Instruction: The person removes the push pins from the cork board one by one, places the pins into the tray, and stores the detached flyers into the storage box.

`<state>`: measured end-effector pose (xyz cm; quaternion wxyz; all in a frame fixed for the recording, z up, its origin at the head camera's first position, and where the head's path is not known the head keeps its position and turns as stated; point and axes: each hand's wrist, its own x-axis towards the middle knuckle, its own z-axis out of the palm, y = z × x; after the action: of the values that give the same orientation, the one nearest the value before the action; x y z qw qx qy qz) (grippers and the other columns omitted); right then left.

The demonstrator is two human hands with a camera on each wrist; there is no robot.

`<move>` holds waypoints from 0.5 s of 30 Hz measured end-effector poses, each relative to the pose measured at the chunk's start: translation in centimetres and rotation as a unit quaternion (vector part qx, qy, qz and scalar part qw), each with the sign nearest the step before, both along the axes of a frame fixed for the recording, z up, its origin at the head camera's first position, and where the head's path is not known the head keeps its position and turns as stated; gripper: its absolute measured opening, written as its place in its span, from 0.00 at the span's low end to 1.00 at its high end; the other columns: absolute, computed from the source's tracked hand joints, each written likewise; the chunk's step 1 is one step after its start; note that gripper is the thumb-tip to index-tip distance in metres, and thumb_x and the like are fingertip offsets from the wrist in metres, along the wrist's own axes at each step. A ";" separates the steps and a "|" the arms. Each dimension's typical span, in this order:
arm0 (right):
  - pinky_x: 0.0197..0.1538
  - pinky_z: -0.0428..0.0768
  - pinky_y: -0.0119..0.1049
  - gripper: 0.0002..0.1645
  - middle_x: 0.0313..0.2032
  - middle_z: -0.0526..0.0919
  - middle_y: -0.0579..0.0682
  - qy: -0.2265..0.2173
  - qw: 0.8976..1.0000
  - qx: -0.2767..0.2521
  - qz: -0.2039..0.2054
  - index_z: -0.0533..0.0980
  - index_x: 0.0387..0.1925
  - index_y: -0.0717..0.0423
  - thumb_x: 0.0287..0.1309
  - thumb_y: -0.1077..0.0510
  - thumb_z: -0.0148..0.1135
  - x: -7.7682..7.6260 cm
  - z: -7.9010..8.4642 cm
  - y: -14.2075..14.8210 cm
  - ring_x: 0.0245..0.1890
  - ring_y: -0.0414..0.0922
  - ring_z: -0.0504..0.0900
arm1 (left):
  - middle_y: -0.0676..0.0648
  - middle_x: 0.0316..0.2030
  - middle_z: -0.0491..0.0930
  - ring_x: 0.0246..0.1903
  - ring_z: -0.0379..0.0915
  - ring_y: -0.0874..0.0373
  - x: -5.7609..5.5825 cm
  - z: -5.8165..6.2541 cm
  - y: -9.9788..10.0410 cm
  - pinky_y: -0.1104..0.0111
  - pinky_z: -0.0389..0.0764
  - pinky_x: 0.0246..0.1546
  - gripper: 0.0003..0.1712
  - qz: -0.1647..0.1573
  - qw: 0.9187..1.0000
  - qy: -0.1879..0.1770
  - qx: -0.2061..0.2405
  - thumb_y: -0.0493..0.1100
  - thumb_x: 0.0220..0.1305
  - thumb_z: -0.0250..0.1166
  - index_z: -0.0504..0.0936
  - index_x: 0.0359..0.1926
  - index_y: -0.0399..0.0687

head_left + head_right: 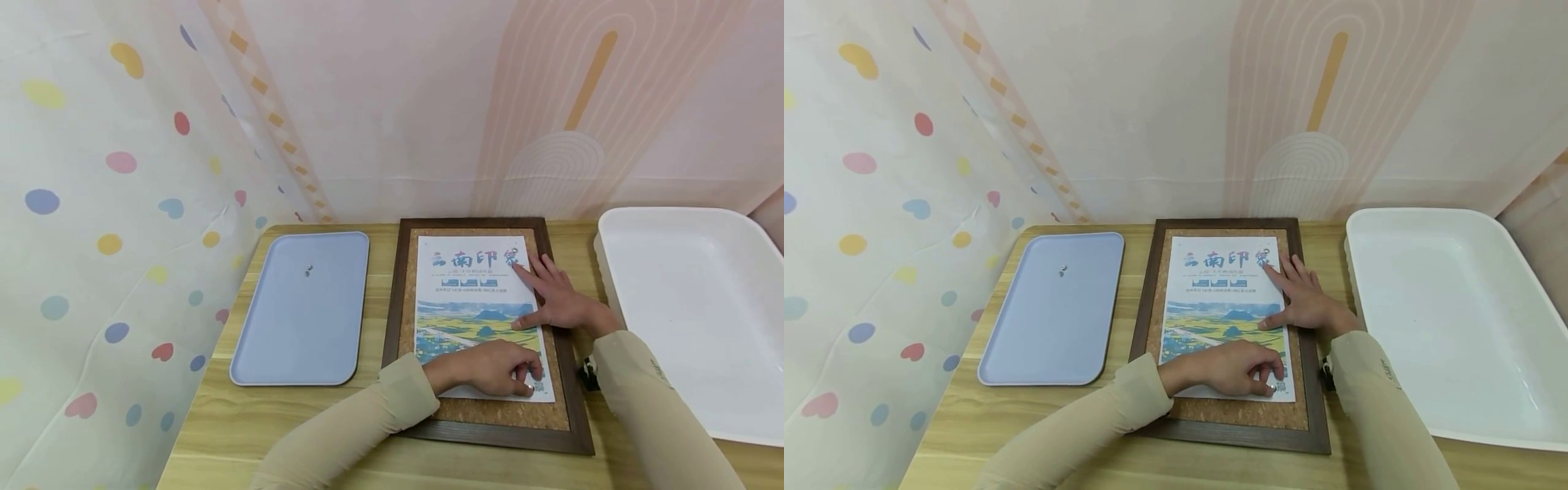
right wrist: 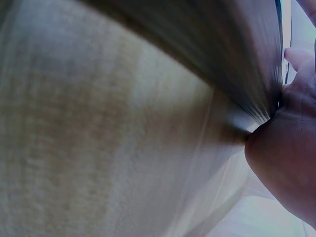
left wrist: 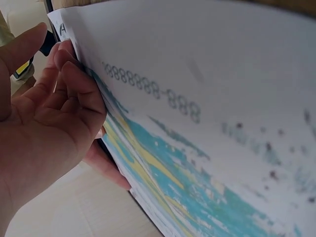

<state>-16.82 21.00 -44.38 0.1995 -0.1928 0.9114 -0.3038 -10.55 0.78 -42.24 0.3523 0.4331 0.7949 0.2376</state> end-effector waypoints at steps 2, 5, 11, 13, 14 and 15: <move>0.68 0.27 0.69 0.70 0.76 0.27 0.64 0.000 1.000 0.002 0.001 0.44 0.78 0.56 0.45 0.36 0.74 0.0 0.0 0.0 0.74 0.63 0.20 | 0.57 0.30 0.75 0.28 0.70 0.68 0.0 -0.1 0.0 0.80 0.69 0.33 0.11 -0.004 1.000 0.001 0.000 0.43 0.69 0.63 0.79 0.51 0.51; 0.68 0.27 0.69 0.70 0.76 0.27 0.64 0.000 1.000 0.001 0.001 0.44 0.78 0.56 0.46 0.36 0.74 0.1 0.0 0.0 0.74 0.63 0.20 | 0.57 0.30 0.74 0.28 0.70 0.68 -0.1 -0.1 0.0 0.80 0.69 0.32 0.11 -0.006 1.000 0.002 -0.002 0.43 0.70 0.63 0.79 0.51 0.51; 0.68 0.28 0.69 0.70 0.76 0.27 0.64 0.000 1.000 0.003 0.000 0.44 0.78 0.56 0.45 0.36 0.75 0.1 0.1 -0.1 0.74 0.63 0.21 | 0.58 0.29 0.74 0.27 0.70 0.68 -0.1 -0.2 0.1 0.80 0.69 0.32 0.11 -0.004 1.000 0.002 -0.004 0.43 0.69 0.63 0.79 0.51 0.51; 0.68 0.28 0.69 0.71 0.76 0.27 0.64 0.001 1.000 0.003 0.000 0.44 0.78 0.56 0.45 0.36 0.75 0.1 0.2 -0.1 0.74 0.64 0.21 | 0.58 0.29 0.74 0.27 0.70 0.68 0.0 -0.1 0.1 0.80 0.69 0.32 0.10 -0.004 1.000 0.007 -0.005 0.44 0.69 0.64 0.79 0.50 0.52; 0.68 0.28 0.69 0.71 0.76 0.27 0.64 0.001 1.000 0.004 0.000 0.44 0.78 0.56 0.45 0.36 0.75 0.1 0.2 -0.1 0.74 0.64 0.21 | 0.57 0.29 0.74 0.27 0.70 0.68 0.0 -0.1 0.1 0.80 0.69 0.32 0.10 -0.004 1.000 0.009 -0.006 0.43 0.69 0.64 0.79 0.50 0.52; 0.68 0.28 0.69 0.71 0.76 0.27 0.64 0.002 1.000 0.005 0.000 0.44 0.78 0.56 0.45 0.36 0.75 0.1 0.2 -0.1 0.74 0.64 0.21 | 0.57 0.29 0.74 0.27 0.70 0.68 0.0 -0.1 0.1 0.80 0.68 0.32 0.10 -0.004 1.000 0.011 -0.007 0.44 0.69 0.64 0.79 0.50 0.52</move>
<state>-16.73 20.94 -44.18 0.1987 -0.1919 0.9135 -0.2987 -10.51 0.90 -42.30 0.3471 0.4364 0.7987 0.2262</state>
